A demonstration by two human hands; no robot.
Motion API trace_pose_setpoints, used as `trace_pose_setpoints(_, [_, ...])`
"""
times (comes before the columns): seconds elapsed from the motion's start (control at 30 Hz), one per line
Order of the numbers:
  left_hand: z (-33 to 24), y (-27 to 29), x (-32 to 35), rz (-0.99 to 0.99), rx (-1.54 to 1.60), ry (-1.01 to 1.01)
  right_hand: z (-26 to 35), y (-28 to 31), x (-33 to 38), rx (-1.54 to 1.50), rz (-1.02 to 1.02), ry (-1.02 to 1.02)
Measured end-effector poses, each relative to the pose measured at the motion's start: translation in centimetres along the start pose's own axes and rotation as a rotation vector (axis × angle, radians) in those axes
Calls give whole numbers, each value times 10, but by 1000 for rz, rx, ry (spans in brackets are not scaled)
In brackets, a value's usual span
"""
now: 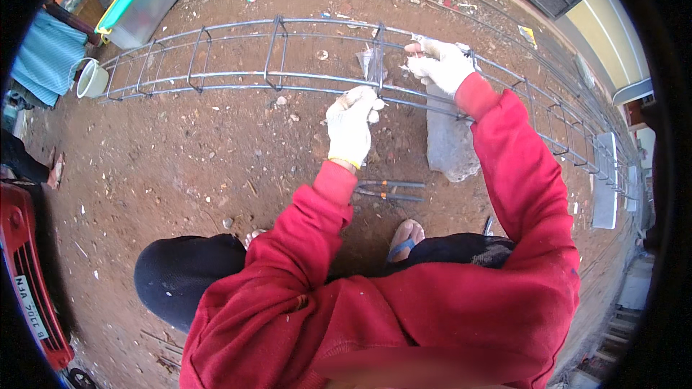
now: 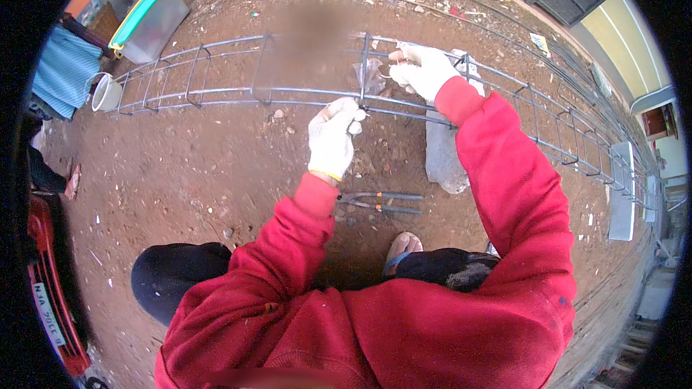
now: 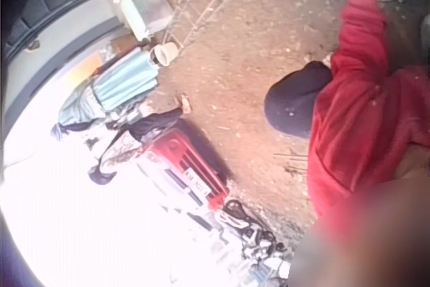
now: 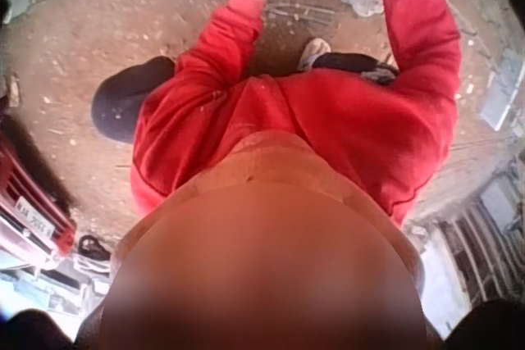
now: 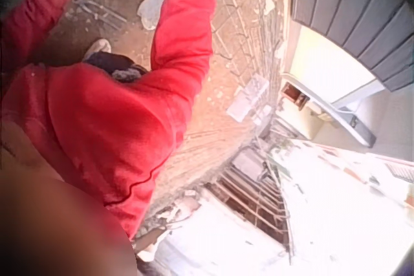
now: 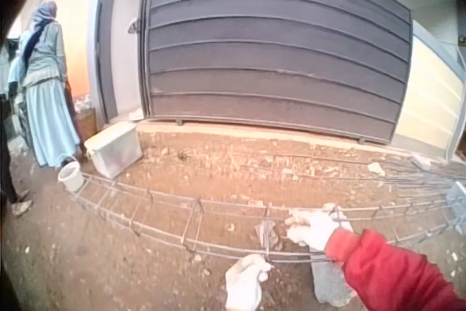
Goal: The person assembles a metal frame by tying wire ties around the intersections of horizontal and vertical bars. They use pliers to twist and tighten the ties, moving along the frame to secure multiple joints.
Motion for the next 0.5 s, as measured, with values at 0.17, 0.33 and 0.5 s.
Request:
trace_pose_setpoints(0.17, [1,-1,-4,29,-140,46,14,-7,-9,147,-5,203])
trace_pose_setpoints(0.33, [3,-3,-7,45,-134,40,23,-32,-14,181,24,281])
trace_pose_setpoints(0.5, [1,-6,-9,139,-105,45,32,-42,-12,161,23,206])
Point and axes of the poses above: each hand's wrist, its own x-axis away from the middle knuckle, its own y-axis out of the back of the hand, z = x × y, the point moved 7 cm from there along -x, towards the middle knuckle, and after that the axes turned 1 degree about z, right-handed, at the moved point
